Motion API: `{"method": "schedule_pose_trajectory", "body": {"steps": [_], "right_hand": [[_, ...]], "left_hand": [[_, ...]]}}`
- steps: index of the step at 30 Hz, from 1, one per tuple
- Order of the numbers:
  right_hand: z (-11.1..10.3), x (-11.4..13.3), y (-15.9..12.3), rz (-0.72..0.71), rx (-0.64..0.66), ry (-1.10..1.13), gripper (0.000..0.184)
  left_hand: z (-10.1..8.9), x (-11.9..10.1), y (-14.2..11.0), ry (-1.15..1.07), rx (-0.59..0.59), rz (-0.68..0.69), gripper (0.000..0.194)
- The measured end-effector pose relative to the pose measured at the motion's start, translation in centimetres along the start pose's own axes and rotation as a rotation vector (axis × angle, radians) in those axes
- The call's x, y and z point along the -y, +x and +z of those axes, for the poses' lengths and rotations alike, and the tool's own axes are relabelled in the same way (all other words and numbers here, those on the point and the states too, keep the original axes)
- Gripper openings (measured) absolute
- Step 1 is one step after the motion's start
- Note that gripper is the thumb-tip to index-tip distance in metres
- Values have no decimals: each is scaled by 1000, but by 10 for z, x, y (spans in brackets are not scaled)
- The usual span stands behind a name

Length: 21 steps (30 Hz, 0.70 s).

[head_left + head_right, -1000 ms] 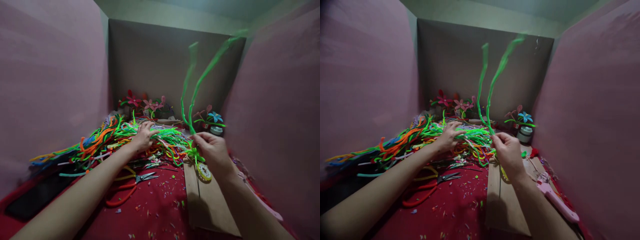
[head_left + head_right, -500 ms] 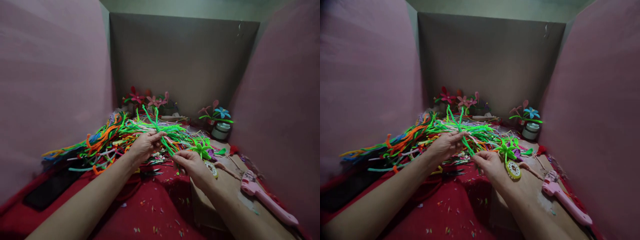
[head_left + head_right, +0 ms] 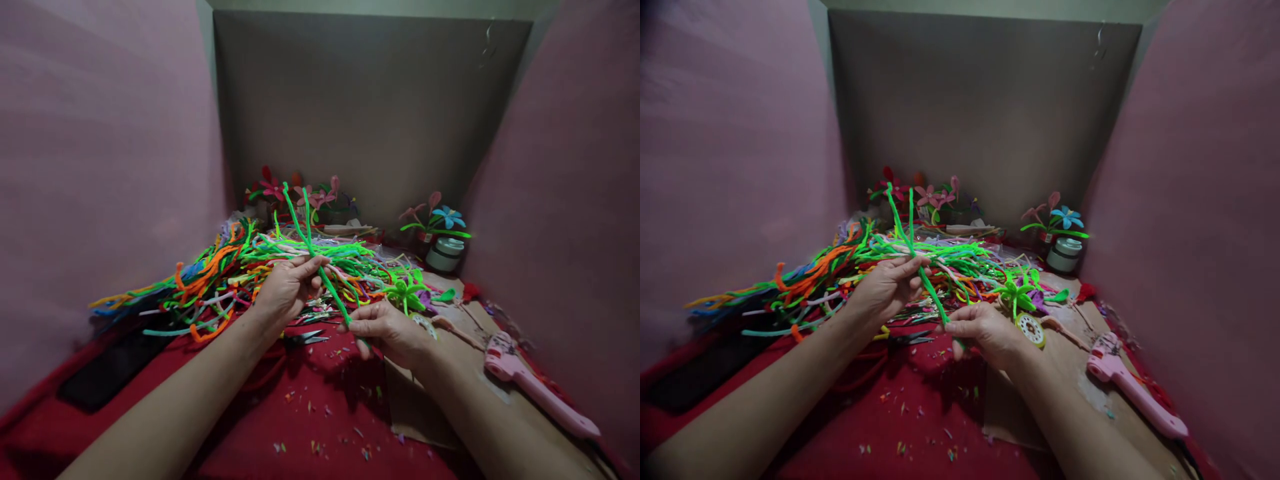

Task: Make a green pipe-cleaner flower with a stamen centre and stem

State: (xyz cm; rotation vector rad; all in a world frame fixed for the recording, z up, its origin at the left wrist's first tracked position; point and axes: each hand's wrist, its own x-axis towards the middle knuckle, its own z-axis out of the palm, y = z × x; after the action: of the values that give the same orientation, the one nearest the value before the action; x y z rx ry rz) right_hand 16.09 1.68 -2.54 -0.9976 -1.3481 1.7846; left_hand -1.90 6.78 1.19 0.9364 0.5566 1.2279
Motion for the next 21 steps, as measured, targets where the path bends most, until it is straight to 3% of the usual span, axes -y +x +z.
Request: {"method": "schedule_pose_trajectory", "body": {"steps": [4,8,14,21], "right_hand": [[7,-2,1,-50,-68,123,28],[13,-3,0,-94,-32,254,30],[11,-14,4,-154,26,103,30],[8,-19,2,-10,95,11,22]], "left_hand": [[1,-1,1,-49,-66,106,12],[-1,-4,2,-55,-83,120,13],[-1,-3,0,-36,-79,157,16],[0,-5,-5,40,-59,135,17]]}}
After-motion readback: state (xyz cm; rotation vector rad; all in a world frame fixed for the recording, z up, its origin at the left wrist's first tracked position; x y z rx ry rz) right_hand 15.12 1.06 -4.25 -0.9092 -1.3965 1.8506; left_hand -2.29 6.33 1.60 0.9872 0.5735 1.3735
